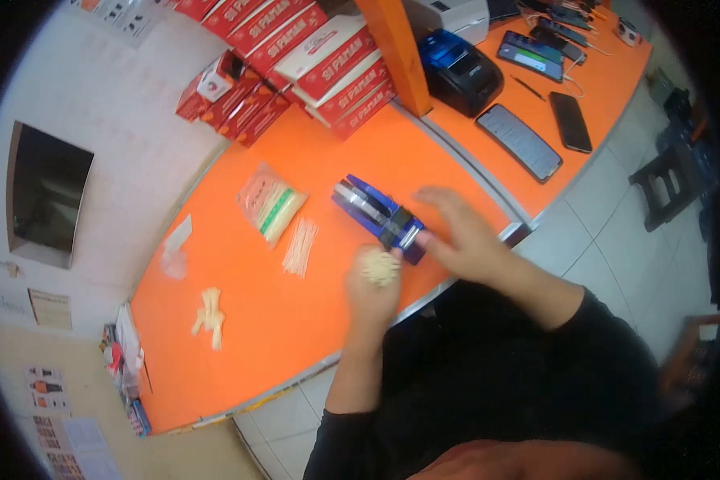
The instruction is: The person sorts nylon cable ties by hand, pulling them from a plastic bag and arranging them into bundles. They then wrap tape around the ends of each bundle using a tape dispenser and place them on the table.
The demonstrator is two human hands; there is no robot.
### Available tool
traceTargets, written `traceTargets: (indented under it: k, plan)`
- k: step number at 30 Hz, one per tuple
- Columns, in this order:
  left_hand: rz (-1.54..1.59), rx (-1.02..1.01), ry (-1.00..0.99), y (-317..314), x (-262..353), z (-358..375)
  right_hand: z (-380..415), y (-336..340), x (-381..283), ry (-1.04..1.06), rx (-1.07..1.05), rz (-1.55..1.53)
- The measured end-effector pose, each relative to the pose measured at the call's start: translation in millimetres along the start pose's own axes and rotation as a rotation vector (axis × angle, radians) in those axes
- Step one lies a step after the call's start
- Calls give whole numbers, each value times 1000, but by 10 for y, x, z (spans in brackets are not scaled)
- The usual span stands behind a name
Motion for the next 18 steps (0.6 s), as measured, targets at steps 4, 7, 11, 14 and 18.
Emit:
traceTargets:
  k: [4,7,11,14,18]
  plan:
    - [-184,-259,30,-421,81,229,126,50,-142,-74,-203,-399]
    - [-243,-315,56,-599,168,267,222,-47,-296,-12,-208,-250]
    - [-468,-317,-109,-750,311,307,294,-66,-274,-33,-128,-140]
    - [-306,-287,39,-737,336,304,329,-44,-253,-47,-82,-123]
    - [-212,-219,-44,-702,405,301,368,-69,-320,48,-33,-55]
Point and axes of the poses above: each hand's wrist, its own z-axis away from the middle knuckle, its own y-axis out of the back of the hand, x = y × z, the point moved 9 cm from there along -z, towards the middle knuckle, and after that the axes turned 11 degrees about -x, right-handed, at the moved point
